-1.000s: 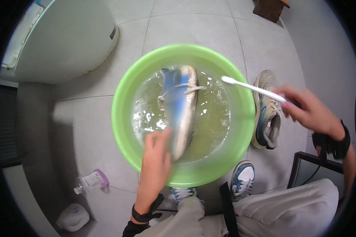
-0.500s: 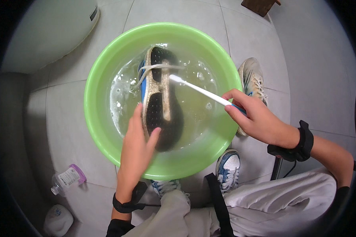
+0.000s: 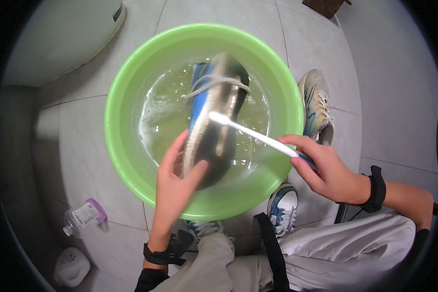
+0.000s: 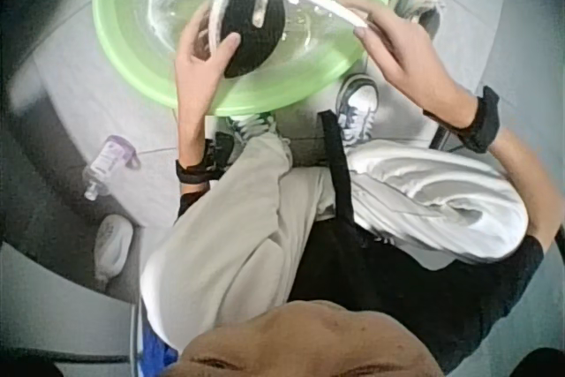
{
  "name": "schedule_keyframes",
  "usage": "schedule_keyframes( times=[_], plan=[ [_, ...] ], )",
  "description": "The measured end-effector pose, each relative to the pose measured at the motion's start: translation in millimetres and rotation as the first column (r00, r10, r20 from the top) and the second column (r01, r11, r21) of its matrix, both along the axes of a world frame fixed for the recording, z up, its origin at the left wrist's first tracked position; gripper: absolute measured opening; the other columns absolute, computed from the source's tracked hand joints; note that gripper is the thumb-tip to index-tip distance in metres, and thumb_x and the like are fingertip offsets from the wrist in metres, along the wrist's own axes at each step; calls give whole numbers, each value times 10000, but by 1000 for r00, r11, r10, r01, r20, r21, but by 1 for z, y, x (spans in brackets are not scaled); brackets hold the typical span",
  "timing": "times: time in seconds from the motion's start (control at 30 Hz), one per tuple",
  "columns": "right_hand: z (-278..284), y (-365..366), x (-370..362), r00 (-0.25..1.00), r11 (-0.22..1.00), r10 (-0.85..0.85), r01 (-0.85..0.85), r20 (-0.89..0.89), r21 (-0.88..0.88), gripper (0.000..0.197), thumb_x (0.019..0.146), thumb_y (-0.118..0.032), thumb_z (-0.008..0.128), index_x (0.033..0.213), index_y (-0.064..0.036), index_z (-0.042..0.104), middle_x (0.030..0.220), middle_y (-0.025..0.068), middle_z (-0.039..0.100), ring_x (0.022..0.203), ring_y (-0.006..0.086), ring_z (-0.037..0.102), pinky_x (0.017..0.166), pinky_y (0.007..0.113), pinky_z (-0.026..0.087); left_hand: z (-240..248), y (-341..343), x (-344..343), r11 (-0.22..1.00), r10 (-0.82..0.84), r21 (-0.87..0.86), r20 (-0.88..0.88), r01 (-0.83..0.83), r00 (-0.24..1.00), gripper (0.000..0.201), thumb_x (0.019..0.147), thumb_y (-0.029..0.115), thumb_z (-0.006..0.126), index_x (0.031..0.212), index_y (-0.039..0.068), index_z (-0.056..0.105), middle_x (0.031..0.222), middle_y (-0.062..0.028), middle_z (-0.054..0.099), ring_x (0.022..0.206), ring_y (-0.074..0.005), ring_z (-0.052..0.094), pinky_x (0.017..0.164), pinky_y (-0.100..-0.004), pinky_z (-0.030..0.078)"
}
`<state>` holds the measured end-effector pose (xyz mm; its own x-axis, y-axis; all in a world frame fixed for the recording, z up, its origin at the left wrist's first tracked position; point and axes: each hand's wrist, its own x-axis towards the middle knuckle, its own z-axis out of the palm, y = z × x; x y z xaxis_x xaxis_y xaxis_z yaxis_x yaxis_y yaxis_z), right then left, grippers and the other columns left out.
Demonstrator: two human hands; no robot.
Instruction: The person washes a pair of sneakers by hand, scrubbing the soles and sides with a toothbrush in a basin of soapy water.
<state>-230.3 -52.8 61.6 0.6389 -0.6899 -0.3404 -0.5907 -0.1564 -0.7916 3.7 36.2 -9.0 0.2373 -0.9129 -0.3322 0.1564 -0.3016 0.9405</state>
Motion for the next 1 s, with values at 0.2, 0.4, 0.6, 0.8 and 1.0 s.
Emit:
schedule_keyframes(
  times=[0.2,0.4,0.6,0.8,1.0],
  plan=[
    [5,-1,-8,960,949,263,-275,-95,-155,527,787,-23,481,1281,-157,358,756,128,530,598,304,545,566,362,458,-3,2,-20,999,-47,31,358,39,932,549,716,-23,614,1225,-6,406,1115,-120,511,1001,-170,509,847,-277,412],
    [3,1,-6,906,900,360,-400,-221,-172,613,735,-13,501,1299,-185,333,756,129,509,586,295,546,525,369,465,-3,1,-27,1000,-6,8,481,2,876,520,713,36,646,1188,-19,441,1075,-105,501,960,-170,511,834,-276,405],
    [-1,1,-6,853,832,442,-505,-278,-228,652,713,2,500,1311,-183,317,735,131,507,592,294,547,539,373,453,-4,-1,-29,997,-75,58,541,52,838,550,717,178,667,1165,-40,435,1125,-170,476,1013,-268,500,851,-328,395],
    [-8,-7,-7,927,912,292,-345,-236,-224,686,697,12,507,1321,-182,298,727,133,507,596,286,555,549,377,453,-7,4,-25,993,-114,62,652,97,750,545,697,92,679,1165,-38,433,1066,-149,501,961,-227,512,840,-305,396],
    [-15,-8,-5,936,926,284,-324,-206,-196,626,726,11,502,1302,-163,327,723,139,508,590,303,549,547,371,456,-8,8,-12,981,-172,146,387,124,906,573,747,2,610,1254,-24,344,1144,-121,493,1030,-161,484,886,-267,378]
  ],
)
